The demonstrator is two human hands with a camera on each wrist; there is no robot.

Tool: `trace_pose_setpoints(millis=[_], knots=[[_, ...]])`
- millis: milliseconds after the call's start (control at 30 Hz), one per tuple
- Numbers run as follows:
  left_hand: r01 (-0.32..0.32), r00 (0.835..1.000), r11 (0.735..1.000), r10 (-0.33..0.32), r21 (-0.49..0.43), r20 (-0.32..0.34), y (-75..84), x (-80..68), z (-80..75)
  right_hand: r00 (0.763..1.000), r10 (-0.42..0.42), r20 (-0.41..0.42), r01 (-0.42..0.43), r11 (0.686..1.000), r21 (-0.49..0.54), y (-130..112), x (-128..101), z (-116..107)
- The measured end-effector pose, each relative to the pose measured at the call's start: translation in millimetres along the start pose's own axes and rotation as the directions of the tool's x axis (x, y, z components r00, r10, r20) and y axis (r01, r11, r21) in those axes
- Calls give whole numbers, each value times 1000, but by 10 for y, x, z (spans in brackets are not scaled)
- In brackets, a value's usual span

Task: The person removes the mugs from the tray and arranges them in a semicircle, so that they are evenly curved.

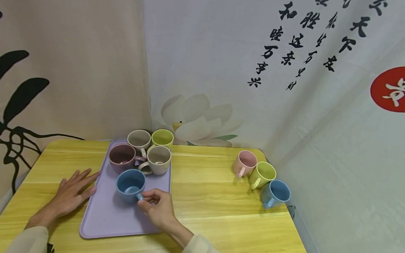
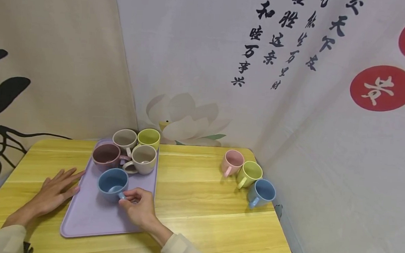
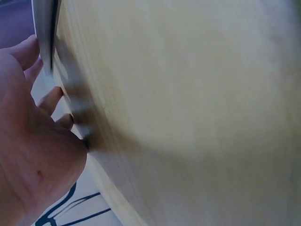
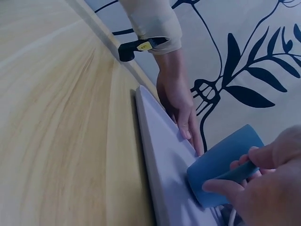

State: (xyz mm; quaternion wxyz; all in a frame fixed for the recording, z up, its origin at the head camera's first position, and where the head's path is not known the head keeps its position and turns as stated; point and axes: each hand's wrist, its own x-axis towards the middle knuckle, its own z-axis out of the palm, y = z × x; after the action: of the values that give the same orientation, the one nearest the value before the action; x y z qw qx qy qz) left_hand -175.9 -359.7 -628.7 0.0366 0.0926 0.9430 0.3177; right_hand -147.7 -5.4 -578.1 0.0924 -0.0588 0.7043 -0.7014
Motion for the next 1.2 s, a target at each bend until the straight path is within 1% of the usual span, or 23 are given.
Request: trace_pose_setpoints(millis=[167,367,633,833,933,1100,1200], knots=[[-8,1000,1000,8,4,-10,2,-4,-6,1000,-22,5,22,999,26,-81,-49,-90],[-20,1000,1000,20,1,-24,-2,-10,-5,1000,-11,8,10,996,91,-171,-103,-258],[-21,1000,1000,21,-9,-22,-3,-5,-15,999,-50,-19,52,996,78,-209,-165,-588],[-17,1000,1000,17,-14,-8,12,-3,-18,999,-33,-36,37,992,124,-223,-240,-844],[-19,1000,1000,19,-19,-11,17,-6,-13,999,-28,-44,34,989,145,-226,-280,-970],[-22,1000,1000,21,-19,-18,22,-7,-13,998,-20,-62,30,988,151,-214,-340,-1171],[-17,1000,1000,17,-13,-10,18,-4,-13,996,-12,-84,26,987,157,-211,-362,-1271]])
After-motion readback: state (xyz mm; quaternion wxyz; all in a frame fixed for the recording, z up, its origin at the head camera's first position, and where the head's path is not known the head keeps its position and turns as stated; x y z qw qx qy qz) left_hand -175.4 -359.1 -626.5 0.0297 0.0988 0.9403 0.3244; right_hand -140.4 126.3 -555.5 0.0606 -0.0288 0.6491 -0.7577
